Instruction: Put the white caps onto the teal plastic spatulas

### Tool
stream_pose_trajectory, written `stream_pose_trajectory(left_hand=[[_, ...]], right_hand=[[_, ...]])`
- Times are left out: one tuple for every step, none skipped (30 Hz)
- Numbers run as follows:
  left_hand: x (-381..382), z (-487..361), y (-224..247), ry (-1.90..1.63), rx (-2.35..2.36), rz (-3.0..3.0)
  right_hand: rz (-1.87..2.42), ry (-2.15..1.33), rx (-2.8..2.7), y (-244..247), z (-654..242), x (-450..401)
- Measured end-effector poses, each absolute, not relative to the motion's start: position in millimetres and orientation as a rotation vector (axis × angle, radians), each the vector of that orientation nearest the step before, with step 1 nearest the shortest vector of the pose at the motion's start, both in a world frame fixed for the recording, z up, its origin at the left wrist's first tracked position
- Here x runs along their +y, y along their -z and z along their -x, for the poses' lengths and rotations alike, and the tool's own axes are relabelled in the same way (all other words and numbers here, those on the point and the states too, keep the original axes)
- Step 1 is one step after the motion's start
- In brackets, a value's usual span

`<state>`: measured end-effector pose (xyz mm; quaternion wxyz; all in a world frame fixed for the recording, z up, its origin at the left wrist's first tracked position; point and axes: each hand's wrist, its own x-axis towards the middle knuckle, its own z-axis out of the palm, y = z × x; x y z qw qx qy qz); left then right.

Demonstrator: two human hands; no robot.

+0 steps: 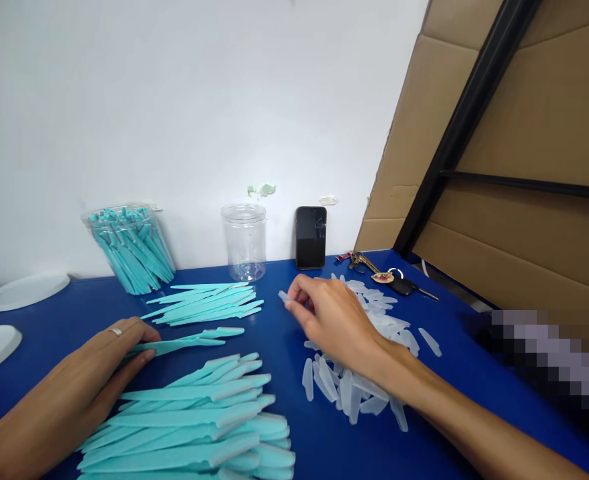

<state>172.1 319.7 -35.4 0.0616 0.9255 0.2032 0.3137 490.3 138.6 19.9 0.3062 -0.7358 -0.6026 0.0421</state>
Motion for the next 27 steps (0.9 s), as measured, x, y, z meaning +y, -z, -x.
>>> stream_pose_trajectory(left_hand=[[320.3,-171.4,35.6,-0.928,0.629,-2.811],[320.7,-170.8,35.7,-0.903,0.639,-2.822],[321.0,-170.4,35.7,-0.881,0.646,-2.831],[321.2,-170.1,35.9,-0.865,0.652,-2.840],[321.3,-169.8,36.2,-0.857,0.655,-2.847],[321.4,-169.7,36.8,-0.854,0.659,-2.852],[321.7,-169.5,37.4,-0.842,0.665,-2.852],[322.0,-169.4,38.0,-0.834,0.675,-2.840],[322.6,-169.3,38.3,-0.834,0.683,-2.817],[323.3,-169.1,38.1,-0.834,0.689,-2.789],[324.2,-169.0,37.4,-0.853,0.690,-2.765],[325.1,-168.8,36.1,-0.891,0.685,-2.753],[325.7,-168.5,34.3,-0.945,0.676,-2.755],[326.0,-168.1,32.4,-1.008,0.670,-2.762],[325.7,-167.5,30.5,-1.066,0.670,-2.765],[324.7,-166.7,29.0,-1.104,0.667,-2.761],[322.8,-165.6,28.2,-1.111,0.664,-2.753],[320.3,-164.3,28.2,-1.081,0.667,-2.746],[317.2,-162.9,28.9,-1.038,0.666,-2.743],[313.6,-161.7,30.2,-0.993,0.667,-2.745],[309.8,-160.6,31.8,-0.951,0.670,-2.753],[306.0,-159.7,33.4,-0.926,0.683,-2.758],[302.4,-159.1,34.9,-0.915,0.691,-2.758],[299.1,-158.7,36.0,-0.914,0.688,-2.755],[296.2,-158.4,36.7,-0.913,0.684,-2.748],[293.9,-158.2,37.3,-0.907,0.682,-2.737],[292.2,-158.0,37.7,-0.904,0.679,-2.729]], right_hand=[[1.919,-0.096,-1.623,-19.4,-484.2,136.5],[1.903,-0.074,-1.653,-18.5,-479.1,134.7],[1.896,-0.051,-1.684,-17.5,-475.1,133.3],[1.895,-0.034,-1.712,-16.3,-472.2,132.3],[1.900,-0.027,-1.737,-15.0,-470.3,131.7],[1.906,-0.028,-1.759,-13.8,-469.3,131.5],[1.907,-0.035,-1.775,-12.5,-468.9,131.5],[1.906,-0.048,-1.786,-11.2,-469.0,131.7],[1.906,-0.062,-1.789,-10.0,-469.3,132.0],[1.906,-0.077,-1.789,-8.8,-469.7,132.4],[1.905,-0.088,-1.785,-7.6,-469.9,132.6],[1.900,-0.098,-1.778,-6.7,-469.9,132.8],[1.889,-0.108,-1.767,-6.1,-469.5,133.0],[1.868,-0.123,-1.752,-5.8,-468.7,133.0],[1.841,-0.152,-1.730,-5.9,-467.3,133.0],[1.807,-0.199,-1.699,-6.6,-465.3,132.8],[1.767,-0.259,-1.659,-7.6,-462.9,132.5],[1.723,-0.329,-1.611,-9.0,-460.1,132.1],[1.679,-0.406,-1.557,-10.4,-457.0,131.6],[1.638,-0.482,-1.504,-11.8,-453.9,130.9],[1.601,-0.548,-1.456,-12.9,-450.9,130.2],[1.574,-0.599,-1.420,-13.7,-448.2,129.4],[1.556,-0.633,-1.399,-14.2,-445.8,128.6],[1.546,-0.648,-1.389,-14.4,-443.7,127.8],[1.539,-0.649,-1.395,-14.4,-442.1,127.1],[1.535,-0.642,-1.405,-14.2,-440.8,126.4],[1.533,-0.634,-1.416,-14.0,-439.7,125.8]])
